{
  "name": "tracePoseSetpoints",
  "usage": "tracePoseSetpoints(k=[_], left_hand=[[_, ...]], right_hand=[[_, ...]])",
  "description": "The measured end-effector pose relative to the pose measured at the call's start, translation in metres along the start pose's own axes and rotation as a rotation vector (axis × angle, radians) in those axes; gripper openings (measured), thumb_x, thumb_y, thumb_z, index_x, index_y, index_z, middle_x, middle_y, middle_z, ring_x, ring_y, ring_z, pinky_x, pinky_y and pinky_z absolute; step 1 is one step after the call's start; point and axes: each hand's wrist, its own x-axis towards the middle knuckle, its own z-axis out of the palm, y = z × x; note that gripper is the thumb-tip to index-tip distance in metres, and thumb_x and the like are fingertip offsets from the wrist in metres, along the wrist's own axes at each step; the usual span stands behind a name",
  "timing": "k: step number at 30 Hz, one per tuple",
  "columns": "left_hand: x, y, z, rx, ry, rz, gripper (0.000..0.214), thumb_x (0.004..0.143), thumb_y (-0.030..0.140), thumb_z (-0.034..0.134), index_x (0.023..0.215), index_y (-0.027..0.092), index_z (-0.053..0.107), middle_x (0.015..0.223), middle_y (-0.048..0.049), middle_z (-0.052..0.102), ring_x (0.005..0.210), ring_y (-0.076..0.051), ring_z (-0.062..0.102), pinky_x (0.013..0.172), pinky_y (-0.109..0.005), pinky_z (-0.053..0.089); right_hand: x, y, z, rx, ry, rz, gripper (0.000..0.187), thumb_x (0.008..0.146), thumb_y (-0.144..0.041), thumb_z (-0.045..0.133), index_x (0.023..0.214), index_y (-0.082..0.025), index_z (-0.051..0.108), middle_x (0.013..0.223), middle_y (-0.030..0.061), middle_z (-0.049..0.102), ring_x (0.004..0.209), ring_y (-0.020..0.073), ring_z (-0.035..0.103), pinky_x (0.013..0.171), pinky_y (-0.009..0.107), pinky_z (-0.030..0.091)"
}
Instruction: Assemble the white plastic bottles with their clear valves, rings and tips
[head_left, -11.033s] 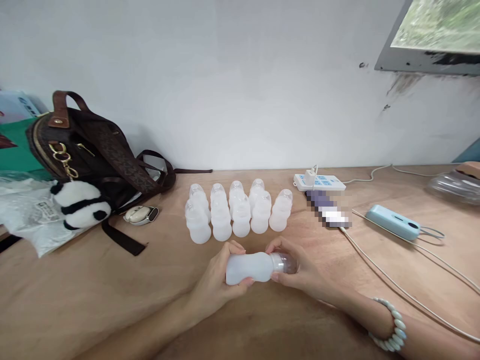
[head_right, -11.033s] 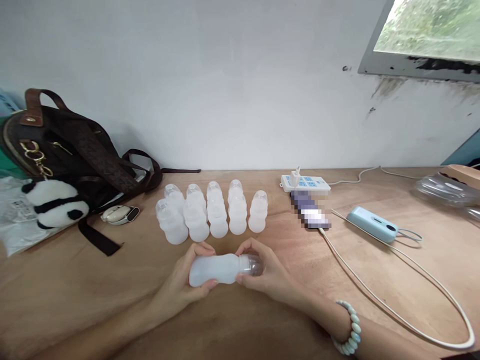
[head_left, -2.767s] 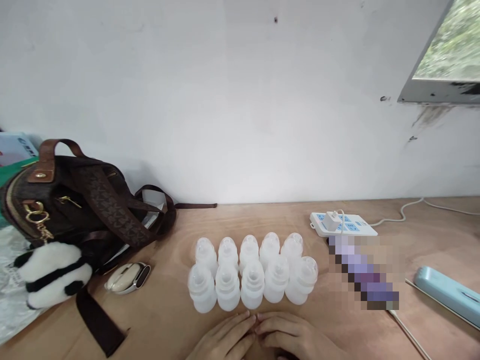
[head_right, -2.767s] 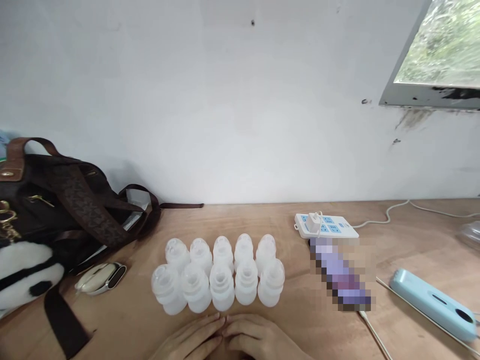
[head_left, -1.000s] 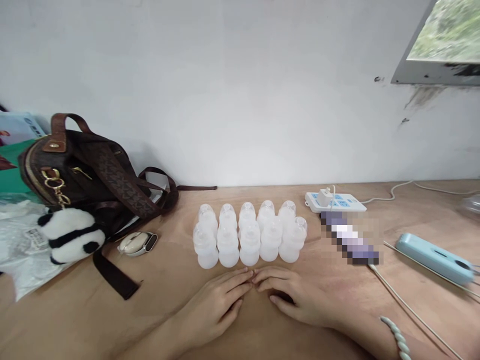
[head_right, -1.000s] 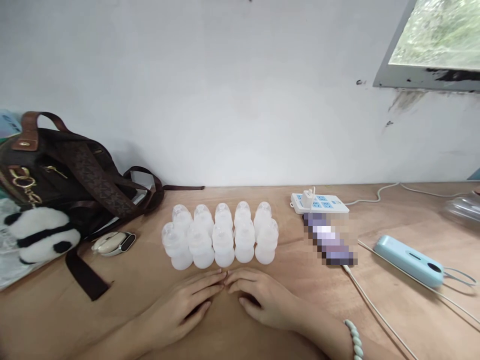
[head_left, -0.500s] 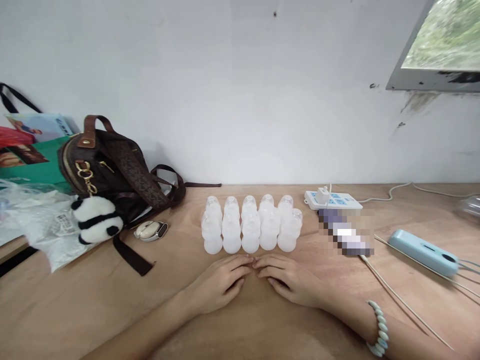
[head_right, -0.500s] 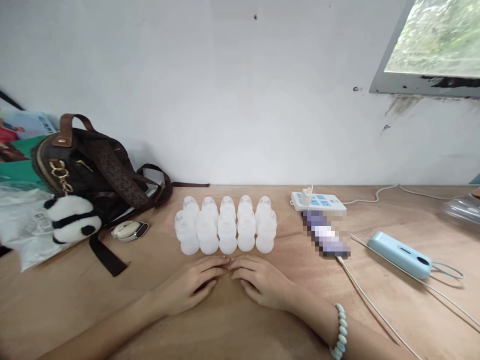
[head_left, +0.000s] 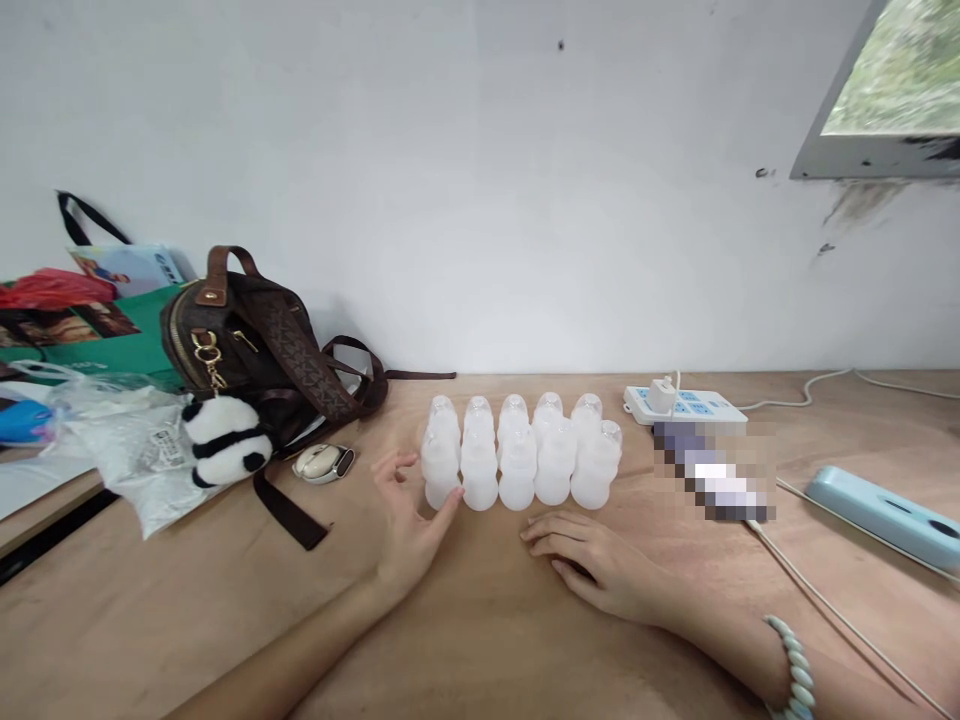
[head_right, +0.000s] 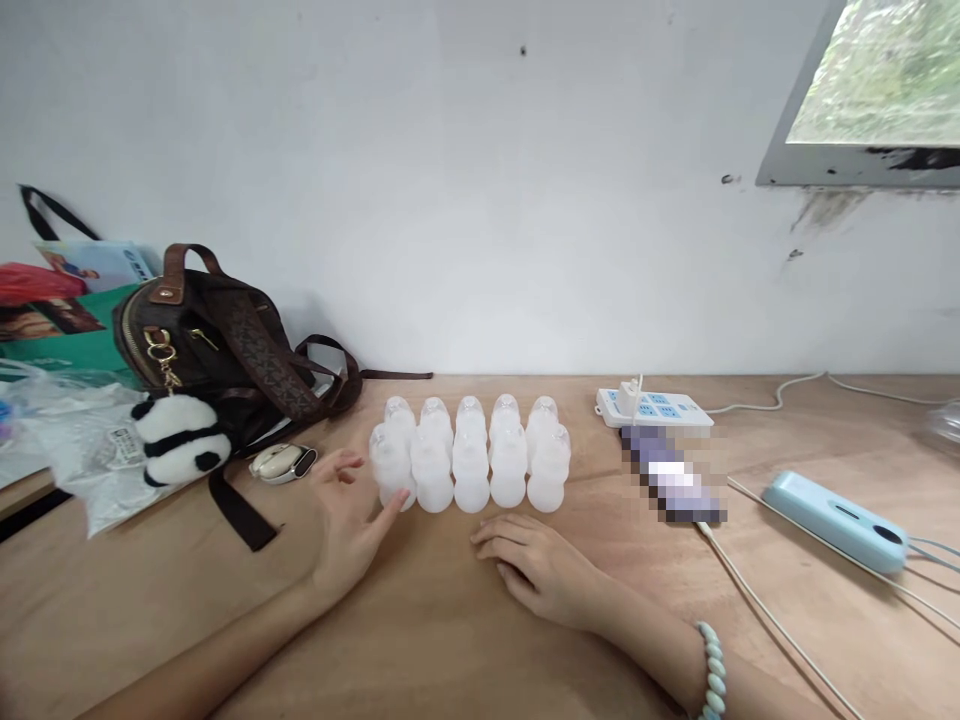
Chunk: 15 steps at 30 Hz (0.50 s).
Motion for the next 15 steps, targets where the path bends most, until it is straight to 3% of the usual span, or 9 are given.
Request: tracePoseSetpoints(k=[5, 10, 12, 15], left_hand=[[0.006, -0.01, 0.009, -0.024, -0.086, -0.218, 0.059, 0.079, 0.045, 0.075, 0.122, 0.022, 0.041, 0.109, -0.0057, 0.052, 0.094, -0.025, 0.058, 0.079, -0.041, 0.051], [0.007, -0.008, 0.006, -0.075, -0.09, -0.259, 0.045, 0.082, 0.04, 0.072, 0.115, 0.023, 0.045, 0.108, -0.005, 0.055, 0.096, -0.024, 0.06, 0.08, -0.04, 0.051], [0.007, -0.004, 0.002, -0.095, -0.055, -0.229, 0.042, 0.085, 0.034, 0.069, 0.117, 0.024, 0.044, 0.11, -0.0066, 0.052, 0.101, -0.026, 0.058, 0.086, -0.043, 0.051], [0.003, 0.008, -0.006, -0.182, -0.096, 0.022, 0.048, 0.086, 0.024, 0.066, 0.126, 0.025, 0.041, 0.115, -0.0093, 0.051, 0.108, -0.028, 0.057, 0.09, -0.046, 0.051]], right_hand=[[0.001, -0.002, -0.002, -0.003, -0.008, 0.001, 0.032, 0.089, -0.002, 0.045, 0.111, -0.017, 0.063, 0.123, 0.0107, 0.069, 0.118, 0.0199, 0.062, 0.101, 0.035, 0.052], [0.001, -0.001, -0.001, -0.046, -0.008, -0.015, 0.032, 0.089, -0.002, 0.045, 0.111, -0.016, 0.063, 0.123, 0.012, 0.069, 0.119, 0.0211, 0.062, 0.102, 0.037, 0.052], [0.001, -0.001, -0.001, -0.069, -0.001, -0.034, 0.031, 0.09, -0.003, 0.044, 0.111, -0.016, 0.063, 0.123, 0.013, 0.069, 0.119, 0.0214, 0.062, 0.101, 0.037, 0.052], [0.0, -0.002, -0.001, -0.105, 0.028, -0.049, 0.028, 0.093, -0.006, 0.043, 0.109, -0.017, 0.062, 0.114, 0.0123, 0.071, 0.112, 0.022, 0.065, 0.096, 0.037, 0.055]])
